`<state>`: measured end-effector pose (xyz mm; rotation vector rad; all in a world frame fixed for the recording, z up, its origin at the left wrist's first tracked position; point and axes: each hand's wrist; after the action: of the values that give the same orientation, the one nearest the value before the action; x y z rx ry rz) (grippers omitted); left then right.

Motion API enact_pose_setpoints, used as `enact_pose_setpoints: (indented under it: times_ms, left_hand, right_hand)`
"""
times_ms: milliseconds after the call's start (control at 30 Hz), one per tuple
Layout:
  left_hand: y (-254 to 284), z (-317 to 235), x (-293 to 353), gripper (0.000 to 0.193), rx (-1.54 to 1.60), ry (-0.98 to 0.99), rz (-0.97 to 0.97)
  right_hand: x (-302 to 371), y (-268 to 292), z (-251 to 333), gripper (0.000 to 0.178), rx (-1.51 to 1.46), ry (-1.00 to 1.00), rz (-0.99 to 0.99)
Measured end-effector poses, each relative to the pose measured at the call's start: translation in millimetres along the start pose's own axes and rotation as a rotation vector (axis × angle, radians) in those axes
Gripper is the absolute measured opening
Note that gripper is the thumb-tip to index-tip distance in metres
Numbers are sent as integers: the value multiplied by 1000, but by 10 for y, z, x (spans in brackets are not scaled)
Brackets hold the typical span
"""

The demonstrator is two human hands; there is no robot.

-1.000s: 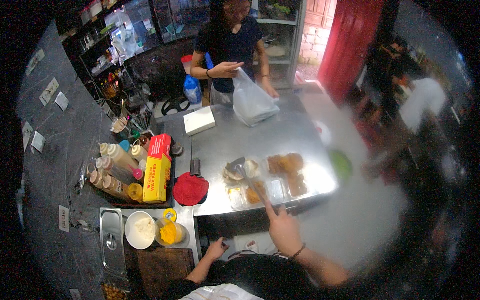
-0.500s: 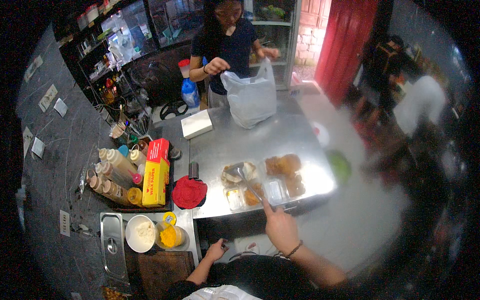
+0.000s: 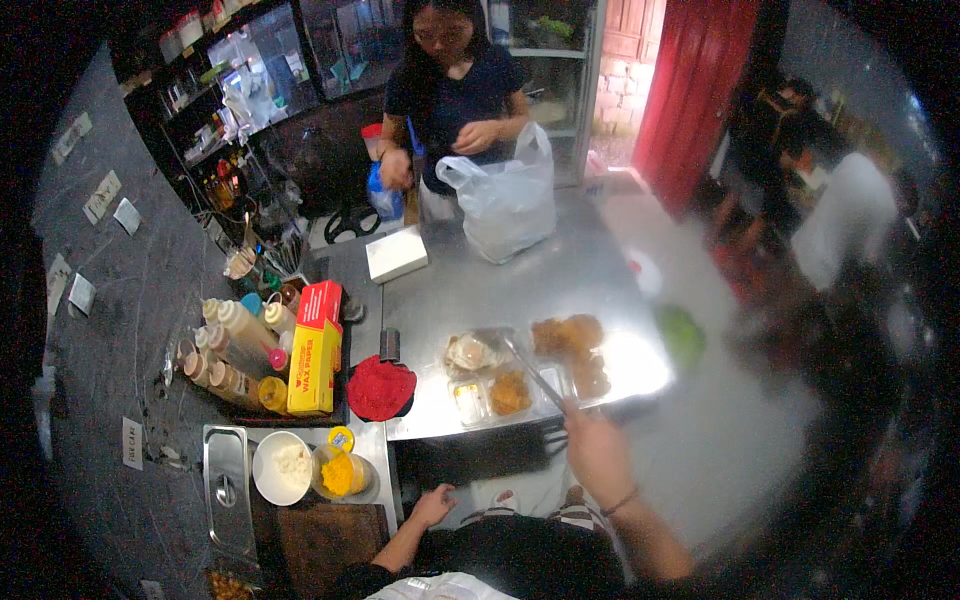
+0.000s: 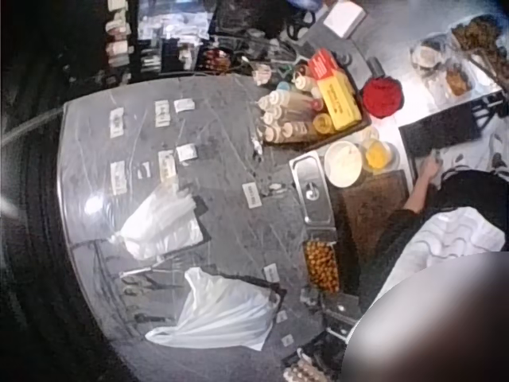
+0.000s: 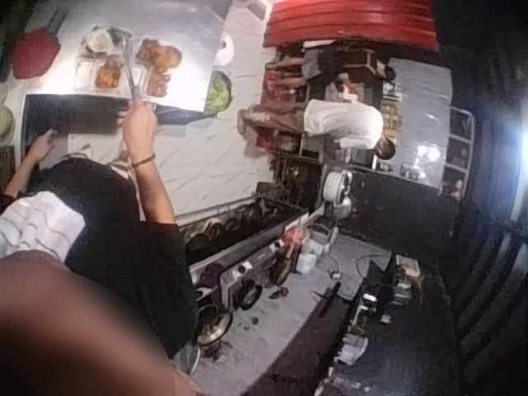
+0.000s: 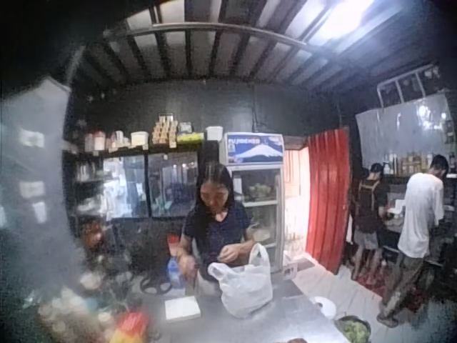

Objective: The person assembles a meal in a compartmentalized container by placing fried chicken, rice, and lettuce, then adding sauces and pickled vegetables. The person closes the container and hands it to a coworker for packaging.

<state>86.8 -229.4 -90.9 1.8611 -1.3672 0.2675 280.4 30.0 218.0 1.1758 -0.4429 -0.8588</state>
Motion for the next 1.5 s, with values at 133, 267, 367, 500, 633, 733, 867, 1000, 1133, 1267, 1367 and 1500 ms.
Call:
enact_pose_setpoints:
  times_ms: [133,267,367,500,633,733,867,1000,1133,1267,1367,1500]
  left_hand:
    - [60,-84,60,48,1,-35,-46]
    - [157,-251,76,52,36,98,-66]
    - [135,-281,274,51,117,158,-152]
    - [-210,-241,367,50,120,203,-238]
    - [-814,-382,415,51,136,240,-250]
    - [-1338,-623,440,50,204,275,-213]
    - [-1835,-1566,875,49,369,192,-292]
    - [-2320,-1916,1033,39,1096,50,-324]
    - [-1974,-2978,1559,38,1685,-210,-432]
    - [-1991,-2905,1887,29,1550,-228,-878]
    - [-1864,-2833,2391,18,1769,-337,-1208]
    - [-1379,-2223,3082,17,1822,-660,-1320]
  right_hand:
    - [-11,-190,-131,32,-18,31,-11]
    - [-106,-99,-632,33,-157,69,-88]
    - [-203,334,-837,32,-583,-149,106]
    - [-303,515,-1458,29,-1056,-260,406]
    - [-232,455,-1593,24,-1304,-337,685]
    - [-172,282,-1739,24,-1355,-315,842]
    - [-4,288,-1882,27,-1314,-270,1116]
    - [250,42,-1919,42,-1060,-3,1310]
    - [544,-312,-1680,47,-1022,179,1513]
    - [1160,-570,-1085,46,-1100,760,1219]
    - [1291,-214,-770,51,-712,879,1557]
    - [1288,-471,-738,48,-761,829,1458]
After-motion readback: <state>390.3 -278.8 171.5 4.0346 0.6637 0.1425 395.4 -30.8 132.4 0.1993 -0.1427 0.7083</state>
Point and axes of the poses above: each hand's wrist, its own x-axis away from the middle knuckle, its own y-axis out of the back of the hand, z = x × y, and after that the axes turned 9 degrees about x, right-handed
